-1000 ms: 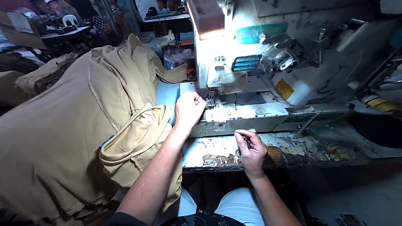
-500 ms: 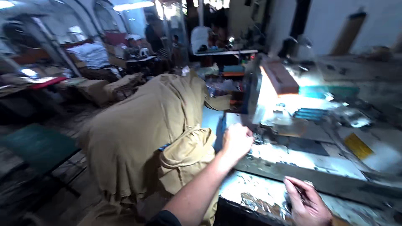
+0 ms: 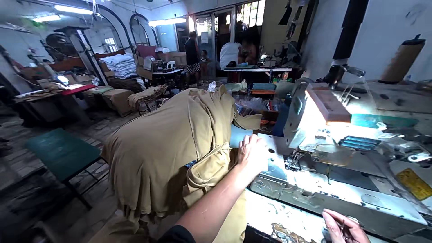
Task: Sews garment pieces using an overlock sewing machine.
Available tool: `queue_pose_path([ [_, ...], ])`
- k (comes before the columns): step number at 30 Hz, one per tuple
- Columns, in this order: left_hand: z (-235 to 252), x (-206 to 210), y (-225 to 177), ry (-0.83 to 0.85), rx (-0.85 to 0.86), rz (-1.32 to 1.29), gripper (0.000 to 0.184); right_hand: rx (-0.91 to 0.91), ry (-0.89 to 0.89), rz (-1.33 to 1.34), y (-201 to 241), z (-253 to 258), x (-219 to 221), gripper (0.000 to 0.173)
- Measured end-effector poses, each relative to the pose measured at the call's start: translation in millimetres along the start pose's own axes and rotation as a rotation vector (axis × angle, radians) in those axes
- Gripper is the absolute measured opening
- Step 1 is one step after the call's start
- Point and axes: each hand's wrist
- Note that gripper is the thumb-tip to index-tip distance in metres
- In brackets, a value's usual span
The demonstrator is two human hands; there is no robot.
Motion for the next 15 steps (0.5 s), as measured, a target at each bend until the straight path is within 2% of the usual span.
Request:
queue_pose_path([
  [3,-5.1,15.3,-9.0,0.017,0.188,-0.058,0.031,0.043,0.048,0.064,1.1,-0.7,-2.5,0.016],
  [7,-0.6,15.9,-14.1,0.077,0.251,-0.054,0.027,0.058,0.051,0.077,2.8,-0.7,-3.3,0.016],
  [9,5.9,11.7,-14.1,0.089,0.224,-0.001,0.031,0.05,0.048,0.077,3.3,0.0,-3.0,0.015],
  [13,28.4,-0.8,-10.7,0.098,0.043,0.082,0.038,0.06,0.051,0.081,3.1,-0.5,-3.2,0.015],
  [15,24.3,-2.4,-11.0,0.082,-0.008,0.081,0.037,0.041,0.024,0.053,2.4,-1.5,-3.1,0.015],
])
Point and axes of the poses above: each hand's wrist, its own z-axis towards the middle knuckle, its own x-axis out of the palm, y = z × x, and after that the axes turned 9 degrees about y, right-handed
